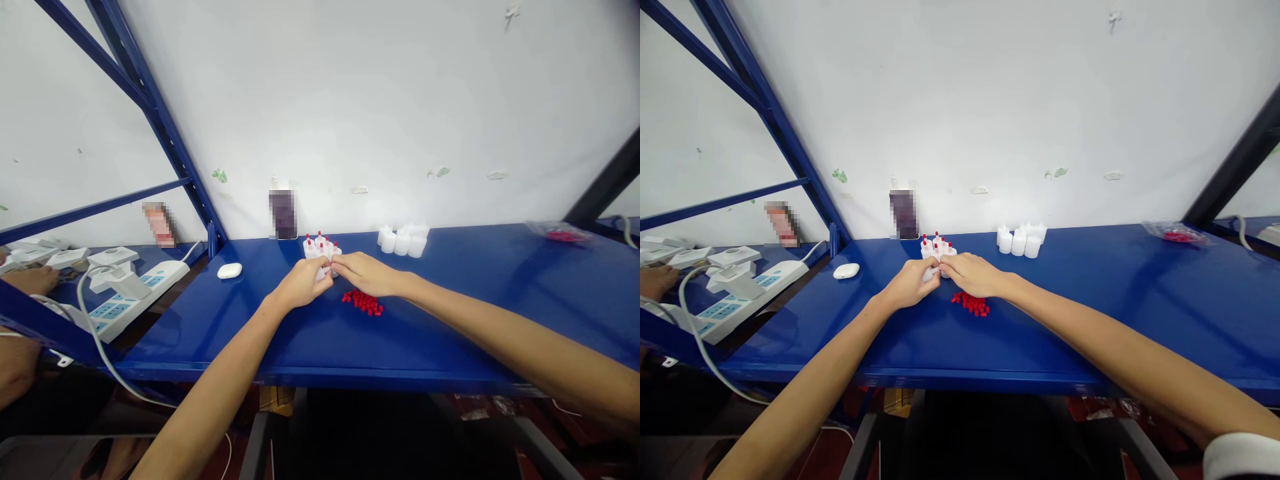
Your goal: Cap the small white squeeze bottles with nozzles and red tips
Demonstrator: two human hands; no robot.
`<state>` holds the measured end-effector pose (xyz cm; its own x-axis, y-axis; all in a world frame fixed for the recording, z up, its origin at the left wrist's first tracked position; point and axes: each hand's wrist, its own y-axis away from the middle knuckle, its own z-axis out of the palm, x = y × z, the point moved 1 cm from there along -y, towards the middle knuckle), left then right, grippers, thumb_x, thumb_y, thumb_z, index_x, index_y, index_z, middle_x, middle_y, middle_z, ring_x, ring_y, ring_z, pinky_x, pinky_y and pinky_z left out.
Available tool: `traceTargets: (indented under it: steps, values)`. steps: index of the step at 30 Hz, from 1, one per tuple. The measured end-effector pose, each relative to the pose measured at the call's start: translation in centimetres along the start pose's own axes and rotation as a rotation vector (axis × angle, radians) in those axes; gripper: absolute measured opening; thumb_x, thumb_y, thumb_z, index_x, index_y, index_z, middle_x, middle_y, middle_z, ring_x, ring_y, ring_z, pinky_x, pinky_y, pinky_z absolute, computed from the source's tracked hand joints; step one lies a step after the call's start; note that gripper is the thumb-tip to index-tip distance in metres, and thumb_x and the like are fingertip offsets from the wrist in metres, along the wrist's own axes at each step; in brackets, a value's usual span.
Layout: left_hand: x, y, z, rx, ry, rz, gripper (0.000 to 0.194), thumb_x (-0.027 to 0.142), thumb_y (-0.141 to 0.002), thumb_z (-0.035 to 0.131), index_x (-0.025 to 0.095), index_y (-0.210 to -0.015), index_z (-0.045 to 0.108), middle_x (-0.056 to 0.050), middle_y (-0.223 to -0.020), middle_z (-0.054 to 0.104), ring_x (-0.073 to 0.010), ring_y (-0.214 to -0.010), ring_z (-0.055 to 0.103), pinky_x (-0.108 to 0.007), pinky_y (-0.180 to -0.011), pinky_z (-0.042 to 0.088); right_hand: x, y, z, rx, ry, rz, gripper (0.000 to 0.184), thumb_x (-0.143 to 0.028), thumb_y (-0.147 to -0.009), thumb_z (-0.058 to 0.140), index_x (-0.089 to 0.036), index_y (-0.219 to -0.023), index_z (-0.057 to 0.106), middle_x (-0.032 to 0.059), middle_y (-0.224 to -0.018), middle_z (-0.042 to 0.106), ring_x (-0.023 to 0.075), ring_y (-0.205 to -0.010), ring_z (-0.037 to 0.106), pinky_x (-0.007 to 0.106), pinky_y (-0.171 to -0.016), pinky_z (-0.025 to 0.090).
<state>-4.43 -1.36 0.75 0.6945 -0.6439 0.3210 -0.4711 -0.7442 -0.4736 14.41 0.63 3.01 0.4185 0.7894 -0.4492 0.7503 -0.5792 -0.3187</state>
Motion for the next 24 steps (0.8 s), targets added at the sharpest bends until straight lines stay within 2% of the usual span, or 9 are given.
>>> traceTargets:
  steps: [3,5,7,11,17,21,24]
  values:
    - [-1.1,0.1,-1.0,0.133,0.036,-0.103,0.03,0.04,-0.095,0.046,0.017,-0.109,0.061,0.0,-0.078,0.065,-0.0132,-0.064,0.055,-0.024,-0.065,0.04,0.0,-0.8,-1.5,0.092,0.057,0.057,0.029,-0.03,-0.1,0.035,-0.019,-0.078,0.05,0.0003,-0.071,0.054,0.0129,-0.064,0.046,0.027,-0.062,0.029]
    - [-1.9,0.1,-1.5,0.238,0.015,-0.18,0.036,0.042,-0.098,0.039,0.017,-0.1,0.064,0.0,-0.072,0.063,-0.0139,-0.063,0.055,-0.025,-0.065,0.04,0.1,-1.6,-2.6,0.084,0.142,0.142,0.03,-0.029,-0.096,0.039,-0.018,-0.07,0.049,0.0008,-0.066,0.053,0.0125,-0.06,0.043,0.028,-0.059,0.027]
    - [-2.5,0.2,-1.8,0.277,-0.015,-0.23,0.042,0.04,-0.1,0.033,0.017,-0.088,0.065,-0.001,-0.068,0.062,-0.0149,-0.062,0.056,-0.026,-0.065,0.039,0.1,-2.3,-3.3,-0.02,0.231,0.216,0.029,-0.026,-0.092,0.044,-0.018,-0.064,0.048,0.0013,-0.061,0.051,0.0125,-0.057,0.042,0.029,-0.058,0.026]
    - [-2.6,0.3,-1.9,0.257,-0.039,-0.235,0.044,0.035,-0.099,0.028,0.018,-0.083,0.066,0.0,-0.063,0.062,-0.0155,-0.062,0.058,-0.028,-0.07,0.04,0.1,-3.9,-3.1,-0.193,0.29,0.279,0.029,-0.025,-0.088,0.045,-0.017,-0.062,0.055,0.0043,-0.061,0.057,0.0141,-0.058,0.048,0.028,-0.057,0.03]
    - [-2.3,0.4,-1.7,0.228,0.148,-0.292,0.032,0.025,-0.087,0.034,0.018,-0.07,0.06,0.002,-0.055,0.057,-0.0148,-0.056,0.055,-0.026,-0.062,0.04,-0.1,-5.8,-2.2,-0.256,0.372,0.325,0.036,-0.035,-0.091,0.046,-0.013,-0.074,0.067,0.0116,-0.072,0.067,0.0198,-0.068,0.06,0.028,-0.06,0.035]
    - [-2.2,0.3,-1.5,0.201,0.146,-0.295,0.026,0.025,-0.081,0.039,0.017,-0.066,0.059,0.002,-0.054,0.057,-0.0141,-0.054,0.053,-0.026,-0.059,0.038,-0.4,-4.7,-3.1,-0.223,0.392,0.333,0.038,-0.036,-0.092,0.044,-0.012,-0.076,0.069,0.0118,-0.071,0.067,0.0192,-0.064,0.057,0.029,-0.057,0.034]
    - [-2.1,0.2,-1.5,0.214,0.099,-0.272,0.026,0.027,-0.079,0.042,0.016,-0.064,0.059,0.002,-0.055,0.054,-0.0135,-0.055,0.048,-0.027,-0.059,0.034,-0.8,-2.6,-3.5,-0.398,0.296,0.193,0.023,-0.026,-0.087,0.051,-0.014,-0.083,0.07,0.0064,-0.073,0.067,0.016,-0.062,0.056,0.027,-0.058,0.035]
